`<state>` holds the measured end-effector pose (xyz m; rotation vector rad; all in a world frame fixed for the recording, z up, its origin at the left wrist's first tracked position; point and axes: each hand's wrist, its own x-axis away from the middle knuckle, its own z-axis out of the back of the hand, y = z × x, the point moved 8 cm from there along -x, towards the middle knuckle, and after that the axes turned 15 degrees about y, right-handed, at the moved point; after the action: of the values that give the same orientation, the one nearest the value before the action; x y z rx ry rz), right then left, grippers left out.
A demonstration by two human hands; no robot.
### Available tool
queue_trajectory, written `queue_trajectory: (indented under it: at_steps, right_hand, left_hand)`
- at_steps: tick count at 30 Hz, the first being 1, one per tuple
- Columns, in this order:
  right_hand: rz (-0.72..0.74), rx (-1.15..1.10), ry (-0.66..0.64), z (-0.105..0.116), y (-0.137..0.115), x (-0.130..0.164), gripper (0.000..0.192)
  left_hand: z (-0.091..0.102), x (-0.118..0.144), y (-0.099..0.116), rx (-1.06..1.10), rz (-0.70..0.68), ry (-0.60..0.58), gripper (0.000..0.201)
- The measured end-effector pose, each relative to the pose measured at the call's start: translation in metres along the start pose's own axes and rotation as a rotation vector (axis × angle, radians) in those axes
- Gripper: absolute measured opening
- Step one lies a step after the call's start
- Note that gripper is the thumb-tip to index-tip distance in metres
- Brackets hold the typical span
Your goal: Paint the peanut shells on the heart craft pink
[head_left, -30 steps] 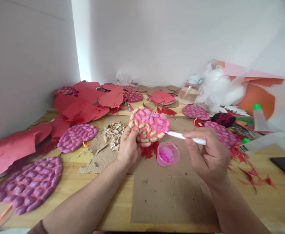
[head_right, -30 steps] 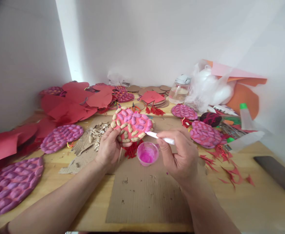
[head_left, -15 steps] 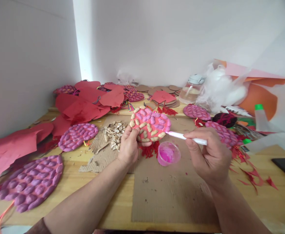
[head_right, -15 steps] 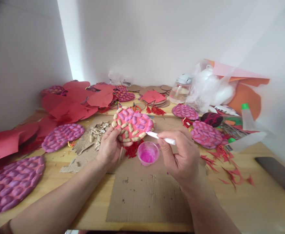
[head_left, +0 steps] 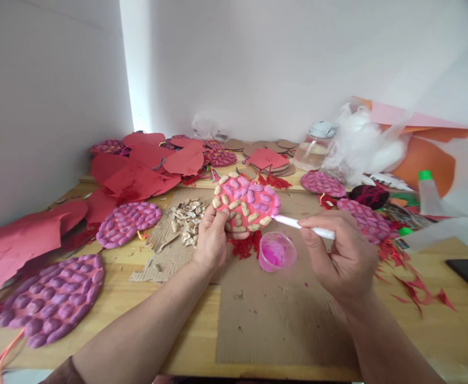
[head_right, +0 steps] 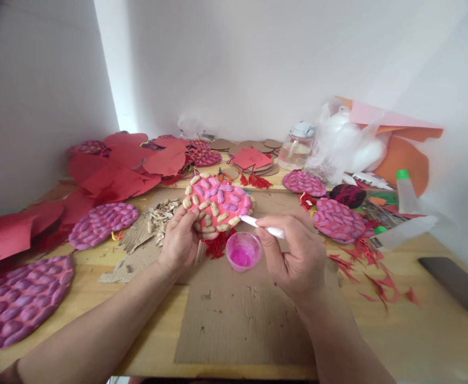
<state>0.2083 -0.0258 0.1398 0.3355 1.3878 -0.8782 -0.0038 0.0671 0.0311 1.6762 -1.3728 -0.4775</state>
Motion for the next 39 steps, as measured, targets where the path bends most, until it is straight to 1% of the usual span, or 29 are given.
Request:
queue_trajectory:
  at_steps: [5, 8, 12, 14, 17, 23, 25, 30, 35, 39]
  right_hand:
    - [0.017, 0.031, 0.014, 0.002, -0.001, -0.001, 0.011]
    - [-0.017, -0.004, 0.036, 0.005, 0.001, -0.001, 0.015]
    - [-0.099, -0.057, 0.052, 0.005, 0.006, 0.002, 0.02]
    - [-0.112, -0.054, 0.05, 0.004, 0.008, 0.003, 0.02]
    - [-0.107, -0.038, 0.044, 0.003, 0.008, 0.003, 0.019]
    - [-0.111, -0.064, 0.093, 0.008, 0.009, 0.001, 0.017]
    - [-0.116, -0.075, 0.08, 0.007, 0.008, 0.001, 0.018]
    - [-0.077, -0.035, 0.066, 0.005, 0.006, 0.002, 0.017]
    - [-0.083, -0.021, 0.121, 0.01, 0.008, 0.0, 0.013]
    - [-0.129, -0.065, 0.07, 0.006, 0.011, 0.002, 0.012]
  left_hand:
    - [0.002, -0.002, 0.0, 0.001, -0.008, 0.029, 0.04]
    - [0.003, -0.005, -0.001, 0.021, 0.005, 0.035, 0.038]
    - [0.005, -0.006, -0.006, 0.05, 0.081, 0.057, 0.032]
    - [0.006, -0.006, -0.009, 0.054, 0.12, 0.067, 0.028]
    - [0.006, -0.007, -0.01, 0.059, 0.149, 0.076, 0.022]
    - [0.005, -0.005, -0.009, 0.061, 0.178, 0.1, 0.018]
    - [0.005, -0.004, -0.01, 0.068, 0.188, 0.101, 0.017]
    - [0.005, -0.005, -0.012, 0.085, 0.198, 0.082, 0.015]
    - [0.005, -0.005, -0.012, 0.072, 0.208, 0.091, 0.014]
    - [0.005, -0.005, -0.012, 0.063, 0.222, 0.115, 0.013]
